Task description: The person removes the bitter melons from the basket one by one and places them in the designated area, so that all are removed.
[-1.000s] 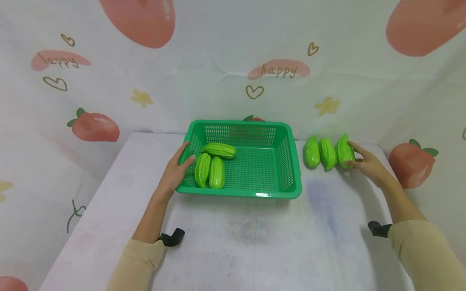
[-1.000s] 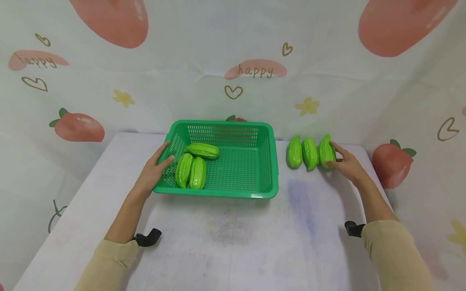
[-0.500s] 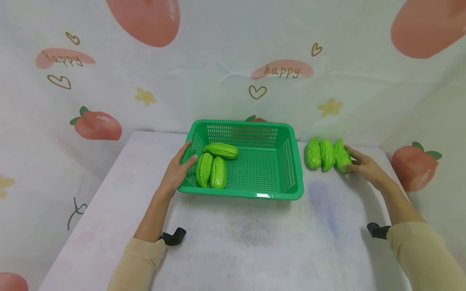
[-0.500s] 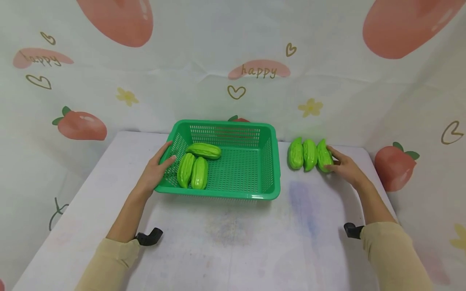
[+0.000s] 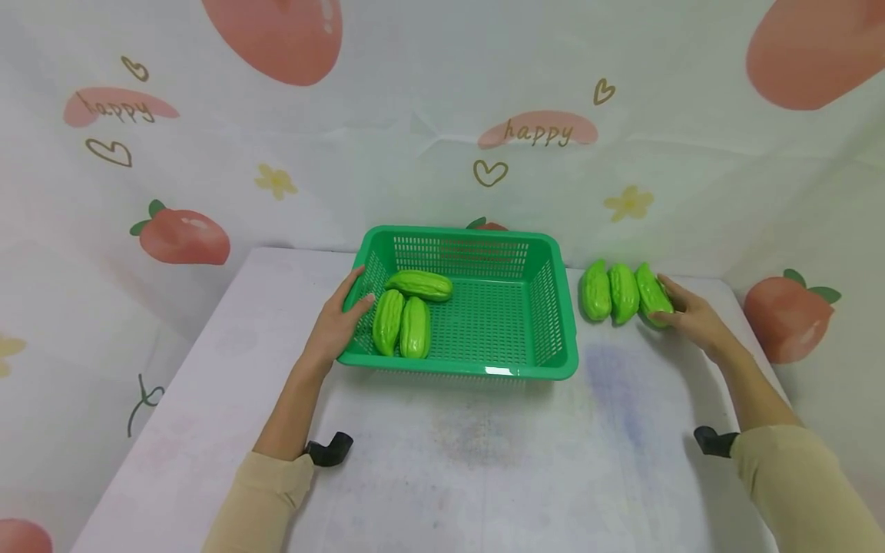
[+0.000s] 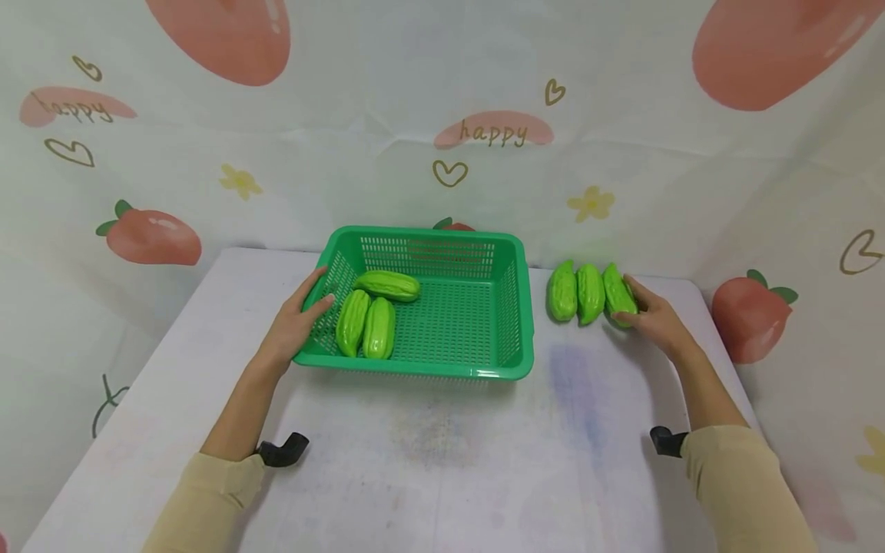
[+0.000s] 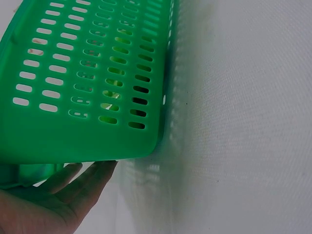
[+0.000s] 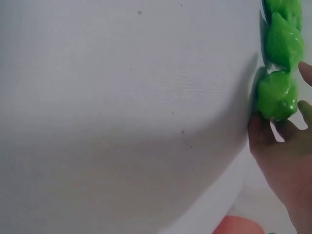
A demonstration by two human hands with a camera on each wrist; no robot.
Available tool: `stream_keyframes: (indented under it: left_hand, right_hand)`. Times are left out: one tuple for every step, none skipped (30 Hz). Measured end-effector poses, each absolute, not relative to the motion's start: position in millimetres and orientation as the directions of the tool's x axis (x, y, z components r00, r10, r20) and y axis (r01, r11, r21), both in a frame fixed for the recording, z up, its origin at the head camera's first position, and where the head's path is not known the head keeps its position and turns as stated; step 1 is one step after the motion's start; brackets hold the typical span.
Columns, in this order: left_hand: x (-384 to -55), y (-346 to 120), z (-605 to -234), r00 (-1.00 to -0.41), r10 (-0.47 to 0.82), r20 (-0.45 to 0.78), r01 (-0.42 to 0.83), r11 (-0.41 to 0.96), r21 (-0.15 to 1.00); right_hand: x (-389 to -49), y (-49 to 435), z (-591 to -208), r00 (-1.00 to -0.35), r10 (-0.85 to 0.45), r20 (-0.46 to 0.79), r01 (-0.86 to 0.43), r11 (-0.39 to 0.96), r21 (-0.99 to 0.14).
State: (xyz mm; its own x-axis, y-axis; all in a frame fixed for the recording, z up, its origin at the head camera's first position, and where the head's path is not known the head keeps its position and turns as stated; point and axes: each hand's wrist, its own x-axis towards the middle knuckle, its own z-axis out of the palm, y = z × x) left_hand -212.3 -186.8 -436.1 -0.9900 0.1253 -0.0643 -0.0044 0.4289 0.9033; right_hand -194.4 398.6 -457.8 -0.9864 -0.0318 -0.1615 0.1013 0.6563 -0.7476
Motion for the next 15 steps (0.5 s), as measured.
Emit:
stream_keyframes:
  left_hand:
    - [-212.2,-186.9,-435.9,-0.99,0.125,-0.065,-0.006,0.429,0.903]
    - [-212.1,-186.9,-435.7,-0.99,0.124,-0.066,-0.007,0.43,0.903]
    - [-212.0,-186.9,-435.4,-0.99,0.123,-0.067,-0.008,0.43,0.903]
    - [-211.9,-186.8,-435.2,-0.99,0.123,-0.067,-0.007,0.431,0.902]
    - [-211.8,-186.7,-435.0,-0.99,0.124,-0.067,-0.007,0.431,0.902]
    - [-211.8,-186.5,-434.8,-0.99,0.124,-0.067,-0.007,0.431,0.902]
    - [-211.8,-186.4,-434.7,-0.99,0.124,-0.066,-0.006,0.431,0.902]
    - [-211.8,-186.2,-434.5,-0.99,0.125,-0.065,-0.005,0.43,0.903]
    - [-211.7,-186.1,-434.3,-0.99,0.125,-0.064,-0.004,0.43,0.903]
    - [-211.7,-186.0,-434.1,-0.99,0.125,-0.063,-0.003,0.43,0.903]
    - [-211.7,-186.0,-434.0,-0.99,0.125,-0.063,-0.003,0.432,0.902]
    - [-211.6,-185.9,-433.9,-0.99,0.126,-0.063,-0.002,0.432,0.902]
    - [-211.6,-186.0,-433.8,-0.99,0.125,-0.063,-0.002,0.434,0.901]
    - [-211.5,-186.1,-433.7,-0.99,0.125,-0.064,-0.003,0.435,0.9]
    - [-211.5,-186.1,-433.6,-0.99,0.126,-0.066,-0.005,0.436,0.9]
  right_hand:
    - [-194.0,398.0,-457.7,-0.986,-0.027,-0.162,0.105,0.654,-0.749]
    - [-193.6,397.8,-457.7,-0.987,-0.024,-0.162,0.108,0.651,-0.751]
    - [-193.2,397.4,-457.7,-0.986,-0.02,-0.167,0.115,0.645,-0.755]
    - [-192.6,397.4,-457.8,-0.985,-0.017,-0.17,0.12,0.641,-0.758]
    - [-192.3,397.9,-458.4,-0.985,-0.014,-0.173,0.124,0.64,-0.759]
    - [-191.9,398.6,-458.9,-0.984,-0.013,-0.175,0.127,0.638,-0.76]
    - [-191.7,398.9,-459.6,-0.984,-0.011,-0.176,0.129,0.638,-0.76]
    - [-191.3,399.5,-460.3,-0.985,-0.009,-0.174,0.127,0.64,-0.757]
    - [-190.9,399.9,-460.9,-0.986,-0.01,-0.168,0.123,0.639,-0.759]
    - [-190.4,400.4,-461.5,-0.987,-0.007,-0.158,0.116,0.648,-0.753]
    - [-189.9,400.4,-461.7,-0.989,-0.004,-0.148,0.11,0.652,-0.75]
    - [-189.1,400.1,-461.5,-0.991,0.002,-0.135,0.104,0.653,-0.75]
    - [-188.2,399.7,-461.1,-0.993,0.01,-0.116,0.094,0.653,-0.751]
    - [-187.3,398.9,-460.4,-0.996,0.019,-0.093,0.082,0.655,-0.751]
    - [-186.6,397.9,-459.2,-0.997,0.031,-0.071,0.074,0.655,-0.752]
